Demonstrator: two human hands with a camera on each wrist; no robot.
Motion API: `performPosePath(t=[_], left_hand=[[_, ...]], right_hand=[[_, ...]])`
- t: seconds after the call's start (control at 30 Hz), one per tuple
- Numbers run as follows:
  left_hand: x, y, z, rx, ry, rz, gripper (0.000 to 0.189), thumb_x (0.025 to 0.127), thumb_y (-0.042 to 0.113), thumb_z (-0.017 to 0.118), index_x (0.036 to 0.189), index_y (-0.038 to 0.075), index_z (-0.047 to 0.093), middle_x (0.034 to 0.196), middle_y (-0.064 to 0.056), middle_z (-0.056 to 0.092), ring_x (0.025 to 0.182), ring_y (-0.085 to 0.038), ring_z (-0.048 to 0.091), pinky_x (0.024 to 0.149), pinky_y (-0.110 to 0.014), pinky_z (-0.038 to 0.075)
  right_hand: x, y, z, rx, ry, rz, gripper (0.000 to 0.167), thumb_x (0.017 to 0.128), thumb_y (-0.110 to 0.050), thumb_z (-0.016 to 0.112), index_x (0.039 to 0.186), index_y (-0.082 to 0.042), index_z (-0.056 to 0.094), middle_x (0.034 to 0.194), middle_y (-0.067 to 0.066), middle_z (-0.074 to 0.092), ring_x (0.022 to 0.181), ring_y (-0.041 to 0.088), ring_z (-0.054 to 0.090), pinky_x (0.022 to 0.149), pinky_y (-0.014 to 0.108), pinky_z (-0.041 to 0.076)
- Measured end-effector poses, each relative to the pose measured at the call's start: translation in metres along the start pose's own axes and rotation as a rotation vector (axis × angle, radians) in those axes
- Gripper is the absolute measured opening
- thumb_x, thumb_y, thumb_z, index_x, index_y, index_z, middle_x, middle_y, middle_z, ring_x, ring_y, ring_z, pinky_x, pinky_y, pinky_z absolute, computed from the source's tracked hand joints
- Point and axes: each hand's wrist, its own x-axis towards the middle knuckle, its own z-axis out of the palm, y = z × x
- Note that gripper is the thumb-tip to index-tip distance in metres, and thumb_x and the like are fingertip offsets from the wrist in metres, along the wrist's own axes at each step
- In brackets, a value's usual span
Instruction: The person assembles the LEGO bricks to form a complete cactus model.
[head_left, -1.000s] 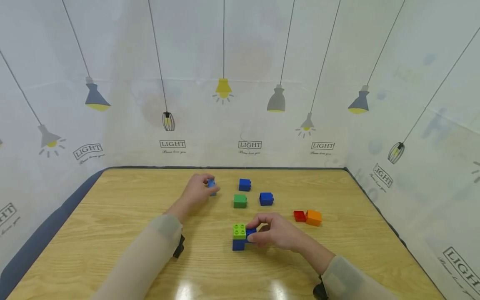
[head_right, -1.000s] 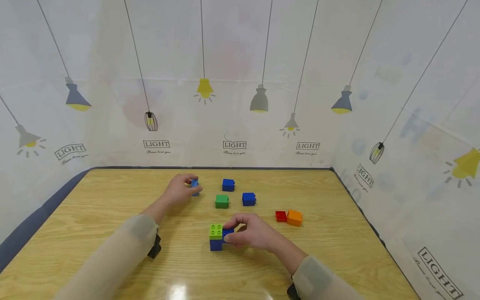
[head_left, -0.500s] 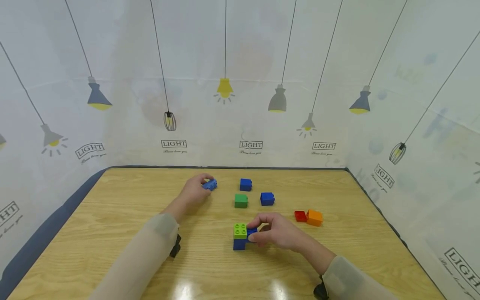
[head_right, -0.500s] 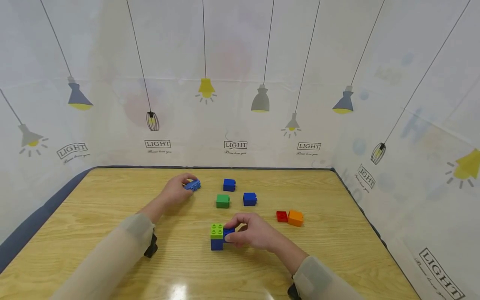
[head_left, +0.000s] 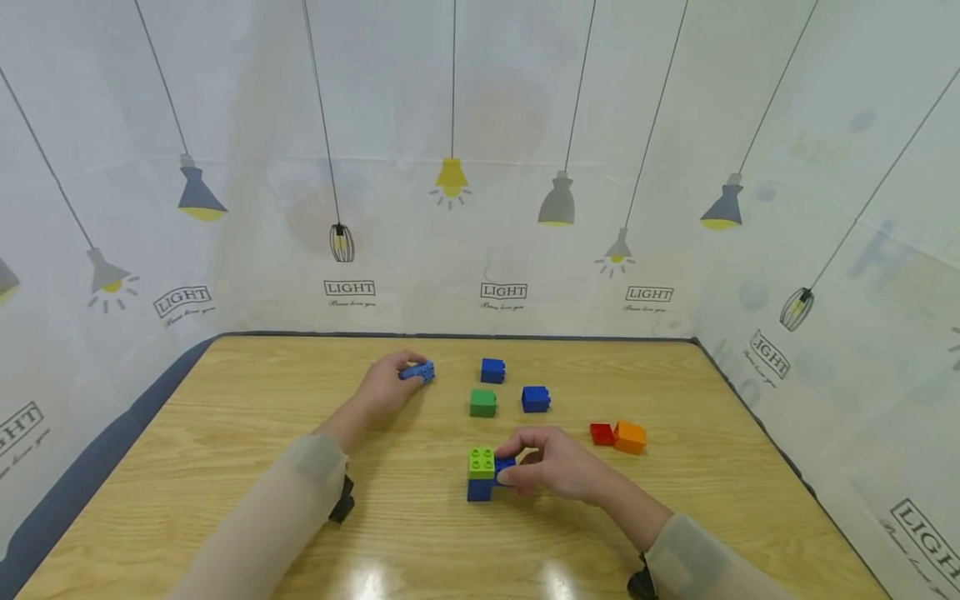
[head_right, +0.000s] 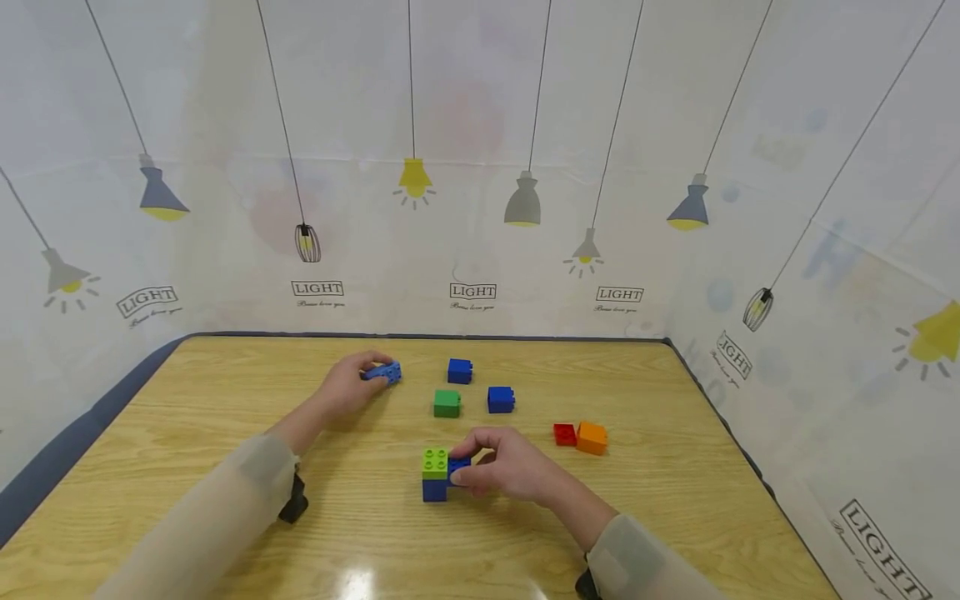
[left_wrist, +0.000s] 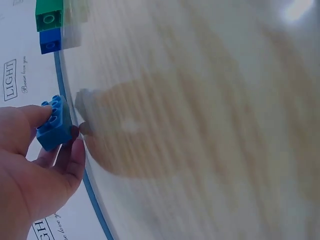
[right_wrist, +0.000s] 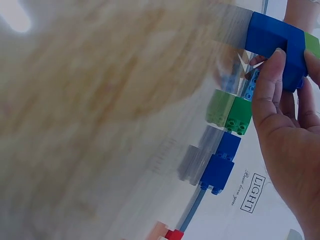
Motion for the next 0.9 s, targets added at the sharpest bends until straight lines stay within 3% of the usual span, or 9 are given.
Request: performPosePath(t=[0.23,0.47,0.73,0.9], left_hand=[[-0.013,0.005,-0.003,-0.023,-0.003,0.059,0.040,0.112,0.020,0.062,0.152,0.020,0.065,0.159,-0.019,0.057,0.145,-0.041,0.057,0.121,-0.061,0.049],[-0.022,0.009,-0.003,-0.218,-0.063,0.068,0.041,0.114,0.020,0.059,0.155,0.018,0.064,0.154,-0.020,0.061,0.123,-0.033,0.072,0.092,-0.039,0.067],[-0.038,0.023,0.002,-0.381,-0.120,0.068,0.040,0.113,0.015,0.061,0.152,0.013,0.066,0.150,-0.022,0.062,0.120,-0.035,0.074,0.097,-0.041,0.068],[-0.050,0.035,0.005,-0.420,-0.159,0.072,0.048,0.108,0.014,0.070,0.156,0.014,0.062,0.150,-0.021,0.062,0.124,-0.035,0.072,0.099,-0.040,0.067]], right_hand=[[-0.001,0.001,0.000,0.008,0.001,0.002,0.025,0.100,-0.018,0.082,0.121,-0.008,0.074,0.125,0.012,0.069,0.092,0.023,0.073,0.082,0.032,0.067],[0.000,0.001,0.000,0.007,0.001,0.010,0.026,0.100,-0.019,0.082,0.122,-0.008,0.074,0.125,0.011,0.068,0.093,0.023,0.072,0.083,0.033,0.067],[0.000,0.001,0.001,0.009,0.001,0.012,0.027,0.100,-0.019,0.082,0.123,-0.008,0.074,0.125,0.010,0.069,0.094,0.023,0.072,0.084,0.034,0.067],[0.000,0.000,0.001,0.008,-0.001,0.004,0.027,0.100,-0.018,0.082,0.123,-0.008,0.074,0.125,0.011,0.069,0.094,0.023,0.072,0.084,0.034,0.068]])
